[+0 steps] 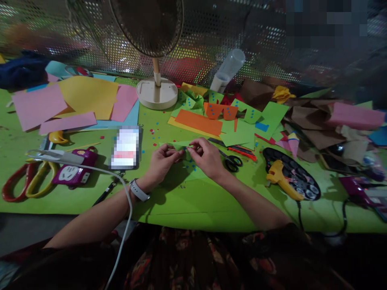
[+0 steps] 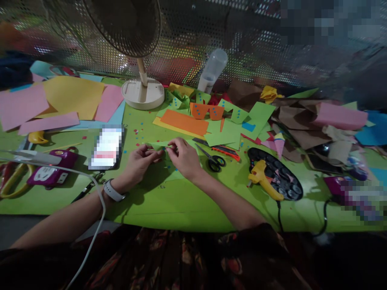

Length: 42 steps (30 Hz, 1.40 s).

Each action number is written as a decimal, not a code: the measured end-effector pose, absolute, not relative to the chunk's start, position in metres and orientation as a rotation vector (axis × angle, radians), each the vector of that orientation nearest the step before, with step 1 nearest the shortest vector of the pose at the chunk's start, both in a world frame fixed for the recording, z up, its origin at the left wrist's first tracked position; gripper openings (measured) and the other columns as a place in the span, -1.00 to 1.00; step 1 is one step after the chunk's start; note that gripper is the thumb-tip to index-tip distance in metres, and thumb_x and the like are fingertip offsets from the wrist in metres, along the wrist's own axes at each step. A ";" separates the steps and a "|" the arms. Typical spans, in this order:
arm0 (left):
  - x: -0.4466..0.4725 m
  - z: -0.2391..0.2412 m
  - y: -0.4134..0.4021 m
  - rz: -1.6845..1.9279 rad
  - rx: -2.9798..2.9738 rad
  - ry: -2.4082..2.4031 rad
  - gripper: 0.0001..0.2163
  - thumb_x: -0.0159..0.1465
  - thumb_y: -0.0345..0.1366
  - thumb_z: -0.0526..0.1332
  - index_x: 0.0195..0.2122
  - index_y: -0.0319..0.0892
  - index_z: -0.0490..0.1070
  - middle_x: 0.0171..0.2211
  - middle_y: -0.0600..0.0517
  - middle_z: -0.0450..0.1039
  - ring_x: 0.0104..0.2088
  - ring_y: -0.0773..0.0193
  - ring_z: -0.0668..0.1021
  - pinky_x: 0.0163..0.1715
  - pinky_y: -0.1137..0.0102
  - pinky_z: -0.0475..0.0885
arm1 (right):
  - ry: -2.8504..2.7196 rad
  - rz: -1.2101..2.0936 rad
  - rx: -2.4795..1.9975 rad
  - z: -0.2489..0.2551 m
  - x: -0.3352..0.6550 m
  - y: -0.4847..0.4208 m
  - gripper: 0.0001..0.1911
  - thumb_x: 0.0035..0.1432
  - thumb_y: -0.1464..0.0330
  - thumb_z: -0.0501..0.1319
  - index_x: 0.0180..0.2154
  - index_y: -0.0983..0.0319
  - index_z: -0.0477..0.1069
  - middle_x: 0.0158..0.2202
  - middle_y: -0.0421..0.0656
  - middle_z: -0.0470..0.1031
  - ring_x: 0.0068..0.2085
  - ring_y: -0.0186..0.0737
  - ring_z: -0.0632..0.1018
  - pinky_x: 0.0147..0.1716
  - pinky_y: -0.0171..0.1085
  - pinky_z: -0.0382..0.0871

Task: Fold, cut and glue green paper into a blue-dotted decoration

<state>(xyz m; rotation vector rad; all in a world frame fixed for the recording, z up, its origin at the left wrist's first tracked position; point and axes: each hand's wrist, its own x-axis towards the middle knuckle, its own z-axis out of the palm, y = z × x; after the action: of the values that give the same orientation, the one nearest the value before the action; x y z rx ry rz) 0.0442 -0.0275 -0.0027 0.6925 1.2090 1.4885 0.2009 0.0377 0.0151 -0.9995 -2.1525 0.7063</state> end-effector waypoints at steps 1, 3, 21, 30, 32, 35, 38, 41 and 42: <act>0.044 -0.003 -0.027 1.487 0.692 1.206 -0.62 -0.06 -0.23 0.54 -0.46 -0.19 0.32 -0.60 0.16 0.43 -0.57 0.45 0.47 -0.50 0.53 0.39 | -2.135 0.733 -1.010 0.016 0.201 0.038 -0.89 0.23 0.30 0.24 -0.20 0.18 0.41 -0.31 -0.16 0.51 -0.38 -0.26 0.50 -0.36 -0.27 0.37; 0.045 -0.003 -0.028 1.482 0.699 1.190 -0.63 -0.05 -0.23 0.53 -0.46 -0.18 0.31 -0.61 0.17 0.42 -0.58 0.45 0.46 -0.49 0.53 0.40 | -2.121 0.764 -1.037 0.019 0.202 0.039 -0.82 0.22 0.24 0.26 -0.19 0.18 0.40 -0.34 -0.19 0.50 -0.43 -0.30 0.46 -0.41 -0.29 0.33; 0.038 -0.004 -0.027 1.487 0.675 1.126 -0.63 -0.06 -0.26 0.53 -0.37 -0.18 0.35 -0.53 0.14 0.51 -0.52 0.43 0.52 -0.42 0.50 0.48 | -2.250 0.733 -1.005 0.028 0.224 0.060 -0.77 0.19 0.16 0.29 -0.34 0.18 0.56 -0.25 -0.10 0.55 -0.15 -0.11 0.51 -0.07 -0.09 0.31; 0.039 0.002 -0.027 1.502 0.574 1.150 -0.57 -0.06 -0.26 0.54 -0.26 -0.16 0.36 -0.55 0.21 0.41 -0.55 0.46 0.47 -0.55 0.56 0.39 | -2.230 1.189 -1.029 0.032 0.220 0.053 -0.82 0.20 0.25 0.25 -0.37 0.22 0.50 -0.35 -0.16 0.58 -0.29 -0.21 0.52 -0.21 -0.22 0.35; 0.040 0.002 -0.027 1.511 0.611 1.156 -0.59 -0.05 -0.30 0.54 -0.24 -0.17 0.38 -0.57 0.23 0.38 -0.59 0.50 0.42 -0.58 0.59 0.31 | -2.234 1.191 -1.031 0.033 0.220 0.051 -0.82 0.21 0.25 0.26 -0.36 0.22 0.50 -0.34 -0.17 0.58 -0.29 -0.22 0.52 -0.22 -0.23 0.34; 0.039 0.001 -0.027 1.511 0.656 1.158 -0.61 -0.03 -0.32 0.52 -0.21 -0.18 0.42 -0.60 0.24 0.35 -0.61 0.52 0.38 -0.58 0.58 0.26 | -2.240 1.181 -1.015 0.034 0.219 0.048 -0.81 0.20 0.24 0.27 -0.36 0.22 0.50 -0.34 -0.17 0.58 -0.28 -0.23 0.52 -0.21 -0.24 0.32; 0.038 0.000 -0.028 1.512 0.663 1.140 -0.61 0.00 -0.33 0.51 -0.17 -0.17 0.44 -0.62 0.25 0.31 -0.58 0.48 0.41 -0.53 0.55 0.30 | -2.244 1.175 -0.986 0.034 0.219 0.047 -0.82 0.20 0.24 0.27 -0.35 0.22 0.51 -0.33 -0.17 0.58 -0.28 -0.23 0.52 -0.21 -0.25 0.32; 0.038 0.000 -0.028 1.521 0.672 1.126 -0.56 0.00 -0.37 0.50 -0.09 -0.13 0.46 -0.63 0.26 0.25 -0.56 0.44 0.42 -0.48 0.51 0.35 | -2.242 1.180 -0.957 0.034 0.218 0.046 -0.81 0.20 0.24 0.27 -0.35 0.23 0.51 -0.34 -0.17 0.58 -0.28 -0.22 0.52 -0.21 -0.25 0.33; 0.038 0.000 -0.028 1.523 0.675 1.123 -0.53 0.00 -0.38 0.50 -0.05 -0.10 0.46 -0.63 0.26 0.23 -0.56 0.44 0.42 -0.48 0.51 0.36 | -2.241 1.185 -0.947 0.034 0.218 0.045 -0.81 0.20 0.23 0.27 -0.35 0.23 0.51 -0.34 -0.17 0.58 -0.28 -0.22 0.52 -0.21 -0.25 0.33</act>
<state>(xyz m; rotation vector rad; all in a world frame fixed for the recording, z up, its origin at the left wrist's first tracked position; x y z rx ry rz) 0.0382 -0.0282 0.0005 0.6754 1.1234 1.5226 0.2176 0.0455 0.0340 -0.9473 -2.2407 1.1854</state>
